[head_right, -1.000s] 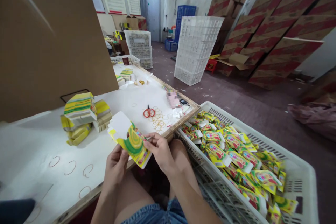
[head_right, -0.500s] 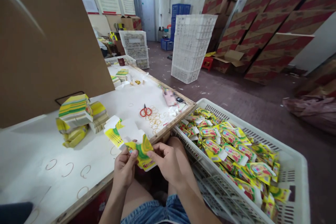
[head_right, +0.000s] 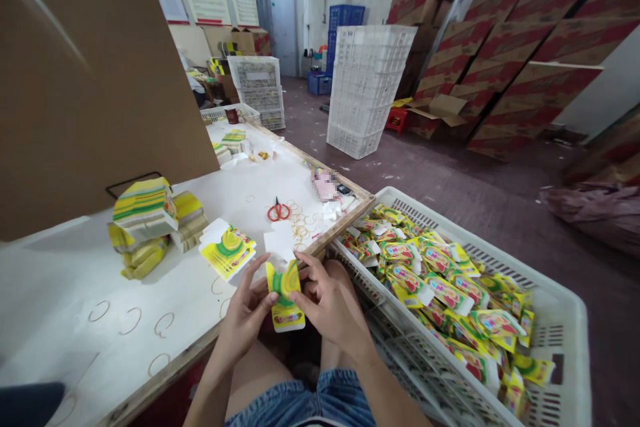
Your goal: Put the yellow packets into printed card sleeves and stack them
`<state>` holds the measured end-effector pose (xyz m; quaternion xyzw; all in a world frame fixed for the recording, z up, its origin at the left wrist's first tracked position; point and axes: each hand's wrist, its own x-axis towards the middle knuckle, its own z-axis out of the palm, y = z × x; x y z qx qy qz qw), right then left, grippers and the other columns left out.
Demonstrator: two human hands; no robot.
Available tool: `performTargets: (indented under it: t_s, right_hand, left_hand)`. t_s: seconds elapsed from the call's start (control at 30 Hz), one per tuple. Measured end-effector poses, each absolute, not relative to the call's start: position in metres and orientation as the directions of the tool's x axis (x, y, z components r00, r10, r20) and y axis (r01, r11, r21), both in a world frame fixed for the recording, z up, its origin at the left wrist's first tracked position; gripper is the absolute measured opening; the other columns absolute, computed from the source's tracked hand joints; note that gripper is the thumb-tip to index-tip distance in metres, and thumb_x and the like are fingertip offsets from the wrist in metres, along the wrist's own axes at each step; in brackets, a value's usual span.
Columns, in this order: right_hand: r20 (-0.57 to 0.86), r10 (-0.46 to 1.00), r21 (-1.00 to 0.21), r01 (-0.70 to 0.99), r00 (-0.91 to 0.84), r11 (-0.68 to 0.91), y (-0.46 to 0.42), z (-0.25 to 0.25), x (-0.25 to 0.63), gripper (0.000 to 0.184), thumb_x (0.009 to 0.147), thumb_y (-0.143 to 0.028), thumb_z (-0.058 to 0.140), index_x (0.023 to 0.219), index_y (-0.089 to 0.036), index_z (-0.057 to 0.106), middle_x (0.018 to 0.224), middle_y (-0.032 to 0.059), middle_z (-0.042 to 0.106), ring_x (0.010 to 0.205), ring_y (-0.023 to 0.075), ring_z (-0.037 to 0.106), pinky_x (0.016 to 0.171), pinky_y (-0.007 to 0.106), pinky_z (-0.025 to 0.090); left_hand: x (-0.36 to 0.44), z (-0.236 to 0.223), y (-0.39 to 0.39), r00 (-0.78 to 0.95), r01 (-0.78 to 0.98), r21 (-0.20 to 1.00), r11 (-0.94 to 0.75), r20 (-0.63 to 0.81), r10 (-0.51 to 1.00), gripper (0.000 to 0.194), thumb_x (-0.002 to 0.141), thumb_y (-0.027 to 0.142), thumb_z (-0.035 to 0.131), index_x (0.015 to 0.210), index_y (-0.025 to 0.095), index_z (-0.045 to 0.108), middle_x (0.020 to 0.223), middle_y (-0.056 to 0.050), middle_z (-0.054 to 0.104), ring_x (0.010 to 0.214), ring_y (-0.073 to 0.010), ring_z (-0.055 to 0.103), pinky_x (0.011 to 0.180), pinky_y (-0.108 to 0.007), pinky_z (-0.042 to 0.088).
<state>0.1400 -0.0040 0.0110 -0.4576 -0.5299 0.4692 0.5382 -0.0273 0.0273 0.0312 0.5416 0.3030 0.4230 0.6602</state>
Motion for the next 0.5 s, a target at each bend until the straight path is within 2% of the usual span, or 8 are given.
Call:
performTargets:
  t_s: [0.17,0.3,0.4,0.5]
  right_hand:
    - [0.112,0.984,-0.989,-0.111,-0.141,0.097,-0.004,0.017,0.152,0.033,0.088,-0.038,0.06,0.116,-0.025,0.049,0.076,-0.0025,0.056,0.059,0.0105,0.051,0.054,0.021,0.04]
    - [0.106,0.98,-0.994,-0.028,-0.166,0.103,-0.004,0.027,0.155,0.024,0.09,-0.043,0.057,0.095,-0.02,0.056,0.066,-0.0039,0.049,0.056,0.0097,0.042,0.052,0.021,0.034]
    - [0.115,0.984,-0.992,0.03,-0.134,0.12,-0.005,0.03,0.156,0.027,0.09,-0.044,0.056,0.085,-0.018,0.058,0.064,-0.0039,0.046,0.055,0.0097,0.039,0.05,0.022,0.03]
    - [0.142,0.987,-0.985,0.089,-0.075,0.149,-0.006,0.03,0.156,0.031,0.092,-0.044,0.053,0.077,-0.018,0.06,0.064,-0.0025,0.048,0.056,0.0112,0.042,0.052,0.024,0.034]
  left_hand:
    - [-0.031,0.034,0.022,0.584,-0.292,0.935,0.199,0.009,0.812,0.042,0.079,0.025,0.071,0.111,0.023,0.045,0.093,-0.005,0.072,0.085,-0.0215,0.071,0.068,-0.027,0.054]
    - [-0.031,0.033,0.018,0.635,-0.301,0.916,0.266,-0.016,0.773,0.035,0.076,0.023,0.074,0.098,0.022,0.046,0.086,-0.002,0.071,0.081,-0.0187,0.07,0.066,-0.024,0.052]
    - [-0.032,0.035,0.018,0.629,-0.294,0.915,0.275,-0.032,0.777,0.041,0.077,0.024,0.073,0.108,0.023,0.046,0.097,-0.006,0.07,0.086,-0.0202,0.07,0.069,-0.026,0.053]
    - [-0.034,0.037,0.019,0.606,-0.286,0.916,0.279,-0.053,0.794,0.071,0.078,0.025,0.072,0.136,0.027,0.031,0.105,-0.009,0.07,0.091,-0.0235,0.07,0.073,-0.03,0.054]
